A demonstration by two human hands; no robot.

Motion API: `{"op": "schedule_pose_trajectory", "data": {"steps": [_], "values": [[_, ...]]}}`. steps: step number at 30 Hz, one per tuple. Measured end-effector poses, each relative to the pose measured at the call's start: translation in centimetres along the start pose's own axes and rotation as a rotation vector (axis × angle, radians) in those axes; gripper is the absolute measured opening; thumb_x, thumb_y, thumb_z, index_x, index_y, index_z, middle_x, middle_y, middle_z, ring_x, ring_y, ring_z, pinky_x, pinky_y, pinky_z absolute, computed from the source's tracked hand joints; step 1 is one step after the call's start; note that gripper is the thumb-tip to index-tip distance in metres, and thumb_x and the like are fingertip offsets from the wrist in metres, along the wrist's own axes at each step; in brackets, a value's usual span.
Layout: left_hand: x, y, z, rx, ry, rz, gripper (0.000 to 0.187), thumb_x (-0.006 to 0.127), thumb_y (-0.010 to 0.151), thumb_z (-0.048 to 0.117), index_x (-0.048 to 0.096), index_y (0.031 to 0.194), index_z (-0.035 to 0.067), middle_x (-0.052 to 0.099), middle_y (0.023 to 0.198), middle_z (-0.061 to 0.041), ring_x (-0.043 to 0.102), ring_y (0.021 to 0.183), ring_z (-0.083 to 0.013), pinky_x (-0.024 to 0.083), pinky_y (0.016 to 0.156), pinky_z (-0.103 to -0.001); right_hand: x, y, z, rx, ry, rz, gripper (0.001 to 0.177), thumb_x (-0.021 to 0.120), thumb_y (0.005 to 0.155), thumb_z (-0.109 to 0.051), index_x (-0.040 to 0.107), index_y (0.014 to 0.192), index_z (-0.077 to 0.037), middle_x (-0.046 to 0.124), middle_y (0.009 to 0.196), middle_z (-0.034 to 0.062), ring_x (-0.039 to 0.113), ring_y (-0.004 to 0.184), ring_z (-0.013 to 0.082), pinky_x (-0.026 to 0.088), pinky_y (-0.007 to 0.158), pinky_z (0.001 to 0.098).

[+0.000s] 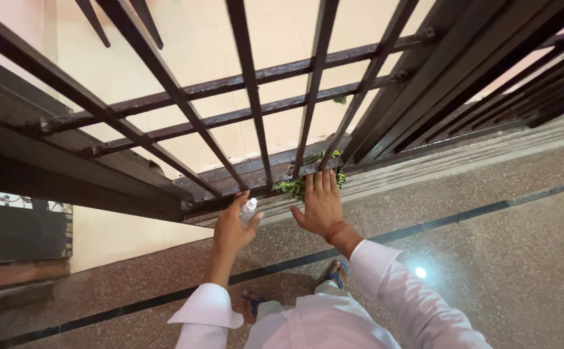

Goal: The person cleans a dark metal gate using a patterned cloth and a spray bottle. They wipe the horizontal and vertical bars of the gate, periodically spraying the cloth with liquid to maintain moisture while scrubbing the surface.

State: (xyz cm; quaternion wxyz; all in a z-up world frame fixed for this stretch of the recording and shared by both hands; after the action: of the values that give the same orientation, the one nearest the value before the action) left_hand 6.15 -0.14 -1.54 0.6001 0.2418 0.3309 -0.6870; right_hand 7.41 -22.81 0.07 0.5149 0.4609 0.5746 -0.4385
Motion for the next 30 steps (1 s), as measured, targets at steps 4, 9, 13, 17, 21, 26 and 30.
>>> {"op": "schedule_pose_trajectory", "data": {"steps": [4,9,13,17,21,26,30], "values": [[-0.1,-0.5,-0.2,0.013,-0.022,0.022,0.069,0.079,0.083,0.04,0.057,0.143,0.016,0.065,0.137,-0.016,0.065,0.12,-0.0395,0.052,0.101,-0.047,-0.6,2.1,0.7,-0.085,0.132,0.259,0.109,0.073,0.075,-0.057,0.032,0.149,0.011,0.028,0.153,0.0371,0.023,0.147,0.0523,0.022,0.12,0.0573],[-0.4,-0.6,0.0,0.095,-0.042,0.075,0.068,0.078,0.083,0.039,0.057,0.143,0.014,0.065,0.136,-0.019,0.065,0.117,-0.0415,0.052,0.099,-0.049,-0.4,4.5,1.7,-0.085,0.192,0.208,0.089,0.073,0.075,-0.061,0.044,0.135,-0.001,0.036,0.153,0.0283,0.028,0.148,0.0458,0.025,0.124,0.0543],[-0.5,-1.0,0.1,0.114,-0.127,0.056,0.069,0.077,0.085,0.042,0.056,0.143,0.012,0.068,0.13,-0.021,0.069,0.114,-0.0393,0.053,0.098,-0.047,-0.9,2.8,-1.8,-0.168,0.054,0.326,0.098,0.073,0.069,-0.061,0.044,0.136,0.005,0.037,0.148,0.034,0.029,0.14,0.0495,0.025,0.116,0.0573],[-0.8,-1.0,-0.3,0.035,-0.126,-0.073,0.055,0.074,0.086,0.046,0.067,0.128,0.011,0.079,0.115,-0.018,0.076,0.107,-0.0332,0.058,0.098,-0.043,0.0,1.0,-6.1,-0.359,-0.023,0.074,0.099,0.071,0.072,-0.057,0.04,0.142,0.006,0.034,0.148,0.0324,0.024,0.144,0.0511,0.018,0.117,0.0618],[-0.9,-0.8,-0.6,0.029,-0.129,-0.072,0.058,0.077,0.082,0.047,0.067,0.125,0.009,0.075,0.113,-0.019,0.073,0.105,-0.0351,0.055,0.092,-0.047,1.5,2.8,-7.6,-0.432,0.088,-0.129,0.096,0.065,0.08,-0.051,0.036,0.156,-0.001,0.038,0.156,0.0238,0.032,0.149,0.0422,0.022,0.126,0.0552],[-1.1,-1.0,-0.1,0.049,-0.159,-0.06,0.059,0.075,0.079,0.046,0.067,0.125,0.011,0.075,0.109,-0.018,0.073,0.1,-0.0351,0.055,0.088,-0.047,1.6,6.1,-9.0,-0.504,0.142,0.015,0.099,0.074,0.07,-0.047,0.037,0.149,-0.001,0.033,0.157,0.0239,0.027,0.148,0.0436,0.019,0.121,0.0572],[-1.2,-1.1,0.4,0.019,-0.131,-0.045,0.056,0.074,0.08,0.049,0.069,0.119,0.009,0.076,0.106,-0.018,0.075,0.097,-0.0342,0.058,0.087,-0.046,1.0,4.3,-8.6,-0.518,0.095,0.205,0.088,0.068,0.075,-0.034,0.039,0.15,0.001,0.036,0.158,0.026,0.029,0.149,0.0421,0.021,0.122,0.056]]}}
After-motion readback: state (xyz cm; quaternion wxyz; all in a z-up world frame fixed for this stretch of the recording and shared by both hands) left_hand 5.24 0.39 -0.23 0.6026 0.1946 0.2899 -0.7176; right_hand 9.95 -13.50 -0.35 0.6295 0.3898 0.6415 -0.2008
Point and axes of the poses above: each hand's wrist, its own y-axis towards the middle knuckle, its own x-axis out of the palm, z = x × y, the point moved 5 cm from there along y, towards the middle knuckle
